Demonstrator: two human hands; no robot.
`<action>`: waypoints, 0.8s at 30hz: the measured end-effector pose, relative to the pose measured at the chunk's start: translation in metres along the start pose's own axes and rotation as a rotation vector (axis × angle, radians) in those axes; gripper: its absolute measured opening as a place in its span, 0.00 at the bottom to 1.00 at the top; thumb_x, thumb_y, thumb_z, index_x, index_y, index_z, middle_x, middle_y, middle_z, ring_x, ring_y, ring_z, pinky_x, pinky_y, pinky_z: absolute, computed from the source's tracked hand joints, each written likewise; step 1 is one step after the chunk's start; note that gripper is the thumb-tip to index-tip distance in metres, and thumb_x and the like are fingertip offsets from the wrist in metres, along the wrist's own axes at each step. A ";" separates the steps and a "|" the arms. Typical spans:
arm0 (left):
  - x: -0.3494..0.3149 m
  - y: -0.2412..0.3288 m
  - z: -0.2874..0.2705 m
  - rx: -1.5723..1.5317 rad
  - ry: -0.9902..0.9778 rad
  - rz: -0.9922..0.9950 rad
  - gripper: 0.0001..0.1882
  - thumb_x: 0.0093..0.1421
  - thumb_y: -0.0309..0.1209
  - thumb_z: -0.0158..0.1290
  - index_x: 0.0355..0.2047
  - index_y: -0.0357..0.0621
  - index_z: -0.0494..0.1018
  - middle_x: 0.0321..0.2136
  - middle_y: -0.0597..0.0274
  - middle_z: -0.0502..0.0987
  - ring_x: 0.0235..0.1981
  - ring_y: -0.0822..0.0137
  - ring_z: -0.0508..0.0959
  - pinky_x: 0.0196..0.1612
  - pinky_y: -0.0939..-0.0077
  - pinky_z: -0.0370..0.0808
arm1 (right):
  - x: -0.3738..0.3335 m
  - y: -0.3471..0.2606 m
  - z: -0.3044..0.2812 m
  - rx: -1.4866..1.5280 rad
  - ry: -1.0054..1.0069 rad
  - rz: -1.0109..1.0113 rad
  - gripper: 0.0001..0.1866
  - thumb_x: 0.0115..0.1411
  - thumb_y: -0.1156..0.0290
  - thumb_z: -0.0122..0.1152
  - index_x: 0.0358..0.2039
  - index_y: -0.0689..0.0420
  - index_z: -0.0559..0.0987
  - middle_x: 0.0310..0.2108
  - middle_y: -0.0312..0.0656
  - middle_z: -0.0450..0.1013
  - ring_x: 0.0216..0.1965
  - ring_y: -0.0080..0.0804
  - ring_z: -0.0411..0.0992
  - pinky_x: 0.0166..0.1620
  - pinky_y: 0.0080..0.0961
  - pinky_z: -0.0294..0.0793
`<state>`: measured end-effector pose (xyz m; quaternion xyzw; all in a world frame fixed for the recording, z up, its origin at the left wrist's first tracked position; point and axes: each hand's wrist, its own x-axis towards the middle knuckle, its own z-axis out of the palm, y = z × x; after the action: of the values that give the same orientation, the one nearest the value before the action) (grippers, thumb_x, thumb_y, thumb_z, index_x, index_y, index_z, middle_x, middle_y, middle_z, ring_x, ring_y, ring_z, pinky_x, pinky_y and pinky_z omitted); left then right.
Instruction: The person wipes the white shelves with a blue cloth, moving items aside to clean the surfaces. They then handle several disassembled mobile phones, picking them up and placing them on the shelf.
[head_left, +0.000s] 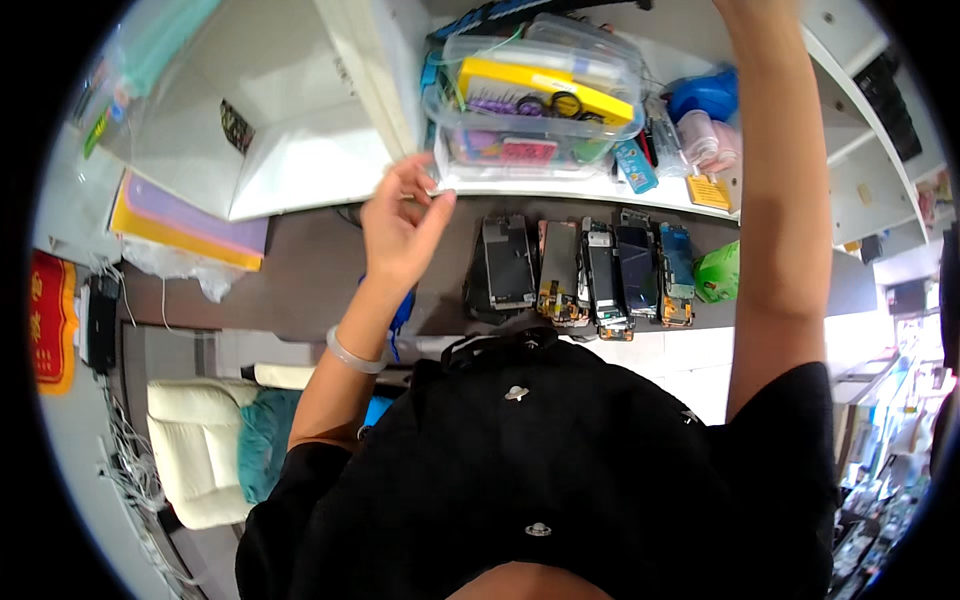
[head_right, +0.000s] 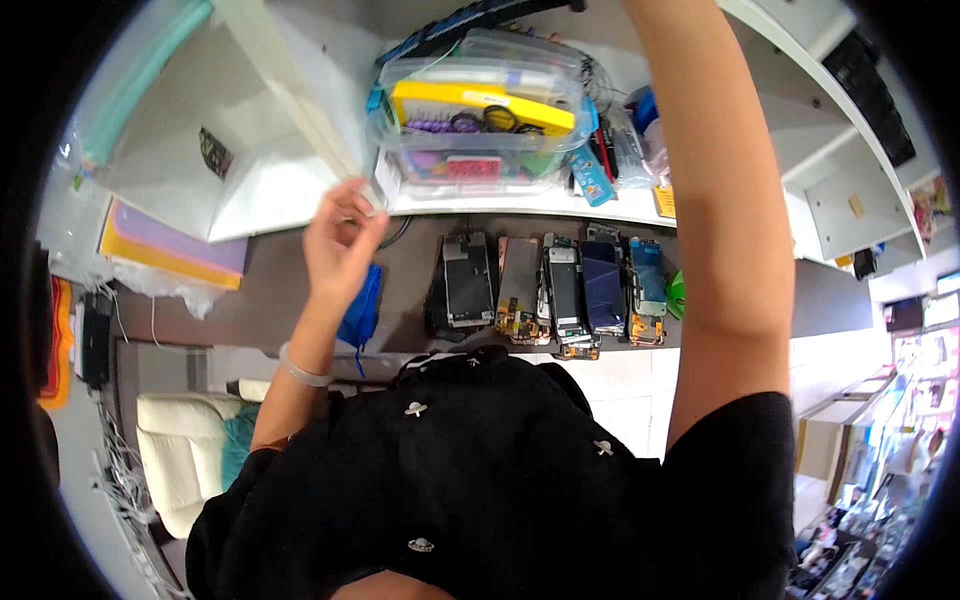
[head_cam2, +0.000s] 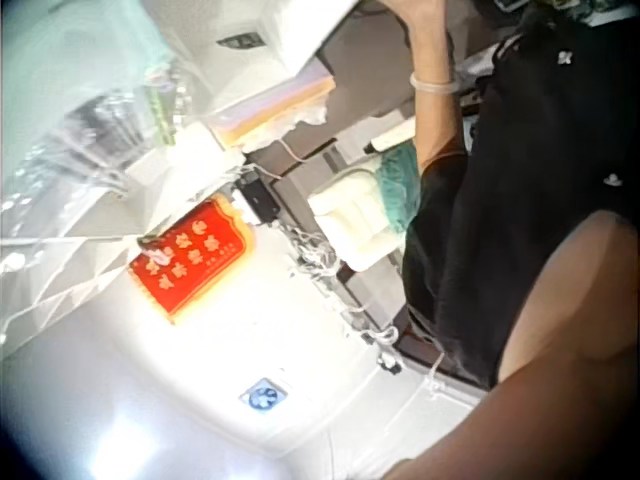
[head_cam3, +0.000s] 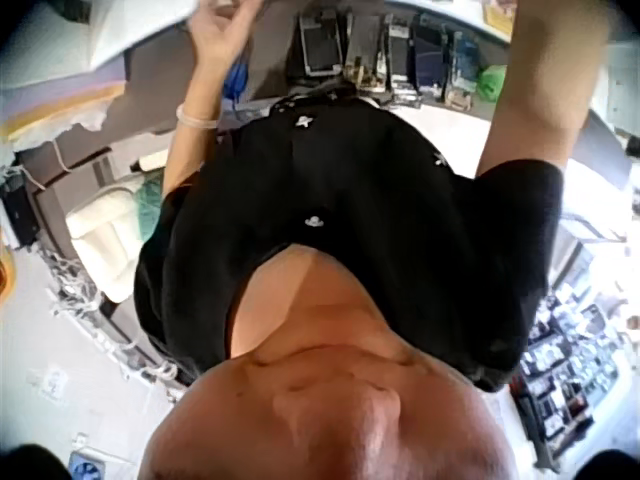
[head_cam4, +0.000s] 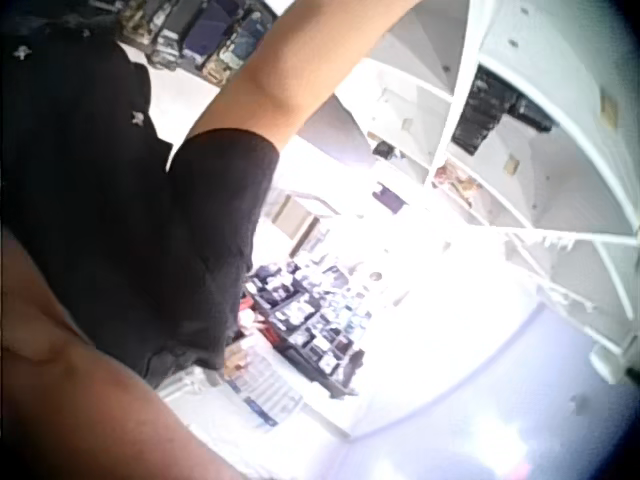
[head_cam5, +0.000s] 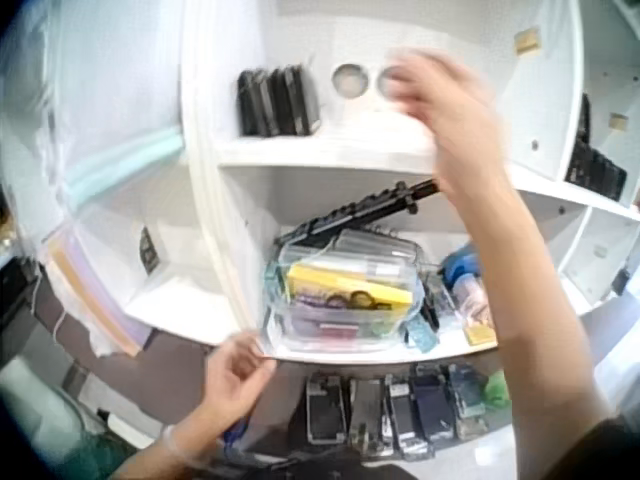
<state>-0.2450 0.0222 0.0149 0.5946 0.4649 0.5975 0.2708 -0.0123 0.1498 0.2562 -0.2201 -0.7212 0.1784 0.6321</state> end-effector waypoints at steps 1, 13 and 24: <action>-0.021 -0.029 -0.003 0.011 -0.039 -0.154 0.20 0.50 0.23 0.59 0.44 0.37 0.70 0.29 0.69 0.70 0.27 0.80 0.67 0.26 0.87 0.67 | -0.036 -0.008 -0.020 -0.164 -0.016 0.024 0.16 0.57 0.59 0.58 0.35 0.60 0.76 0.28 0.37 0.73 0.27 0.24 0.67 0.36 0.25 0.67; -0.105 -0.129 0.024 -0.160 -0.399 -0.763 0.19 0.59 0.24 0.49 0.51 0.35 0.66 0.46 0.54 0.72 0.45 0.69 0.72 0.48 0.75 0.70 | -0.368 0.086 0.061 -0.268 -0.614 0.837 0.20 0.51 0.73 0.60 0.45 0.65 0.72 0.41 0.55 0.72 0.41 0.46 0.74 0.44 0.32 0.73; -0.089 -0.114 0.034 -0.509 -0.184 -1.059 0.19 0.58 0.27 0.50 0.50 0.37 0.65 0.42 0.57 0.71 0.43 0.67 0.72 0.47 0.76 0.69 | -0.389 0.084 0.095 -0.572 -0.687 0.799 0.41 0.39 0.57 0.72 0.53 0.61 0.67 0.56 0.68 0.54 0.56 0.66 0.56 0.57 0.46 0.59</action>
<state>-0.2249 -0.0002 -0.1310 0.2476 0.5150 0.4199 0.7051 -0.0578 0.0114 -0.1256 -0.5655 -0.7649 0.2621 0.1625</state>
